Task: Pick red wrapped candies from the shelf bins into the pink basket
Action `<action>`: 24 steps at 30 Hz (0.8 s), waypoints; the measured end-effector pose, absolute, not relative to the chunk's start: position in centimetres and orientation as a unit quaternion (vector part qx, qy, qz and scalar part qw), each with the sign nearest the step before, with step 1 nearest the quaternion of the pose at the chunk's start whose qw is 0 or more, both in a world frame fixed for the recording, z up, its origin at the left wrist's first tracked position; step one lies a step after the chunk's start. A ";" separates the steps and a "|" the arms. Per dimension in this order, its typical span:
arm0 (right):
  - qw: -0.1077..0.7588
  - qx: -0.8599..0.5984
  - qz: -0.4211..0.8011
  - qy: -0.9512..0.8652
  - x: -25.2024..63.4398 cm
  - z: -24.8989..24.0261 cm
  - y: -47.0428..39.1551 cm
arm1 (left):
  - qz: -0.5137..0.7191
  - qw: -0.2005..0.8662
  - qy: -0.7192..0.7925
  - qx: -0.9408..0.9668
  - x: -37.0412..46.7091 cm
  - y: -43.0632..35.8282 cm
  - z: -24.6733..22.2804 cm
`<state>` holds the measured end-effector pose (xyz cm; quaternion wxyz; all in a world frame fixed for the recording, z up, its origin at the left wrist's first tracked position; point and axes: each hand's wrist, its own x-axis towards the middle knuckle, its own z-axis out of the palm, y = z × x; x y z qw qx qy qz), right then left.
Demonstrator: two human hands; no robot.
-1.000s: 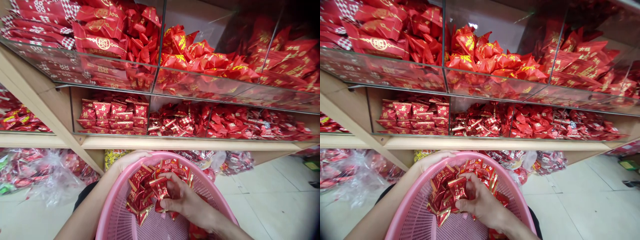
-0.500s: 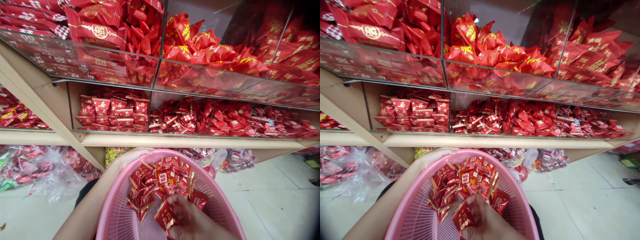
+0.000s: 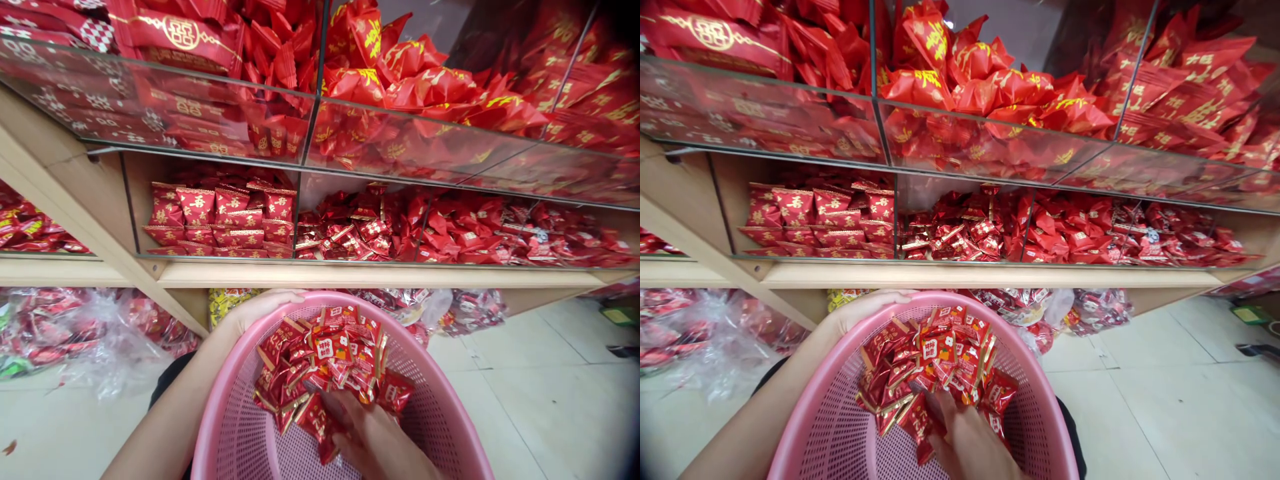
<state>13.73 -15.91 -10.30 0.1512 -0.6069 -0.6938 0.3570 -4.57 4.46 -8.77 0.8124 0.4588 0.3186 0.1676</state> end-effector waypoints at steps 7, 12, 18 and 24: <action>-0.057 -0.584 0.109 -0.802 11.7 -9.4 -15.8 | 0.170 0.804 0.329 0.465 -4.5 4.4 -8.7; -0.148 -0.566 0.148 -0.797 9.8 -9.3 -14.6 | 0.168 0.802 0.336 0.464 -4.6 4.4 -8.6; -0.147 -0.591 0.142 -0.780 9.5 -9.6 -14.1 | 0.166 0.808 0.352 0.443 -4.7 4.4 -8.7; -0.109 -0.569 0.088 -0.810 9.4 -10.9 -14.0 | 0.166 0.814 0.337 0.443 -4.6 4.4 -8.9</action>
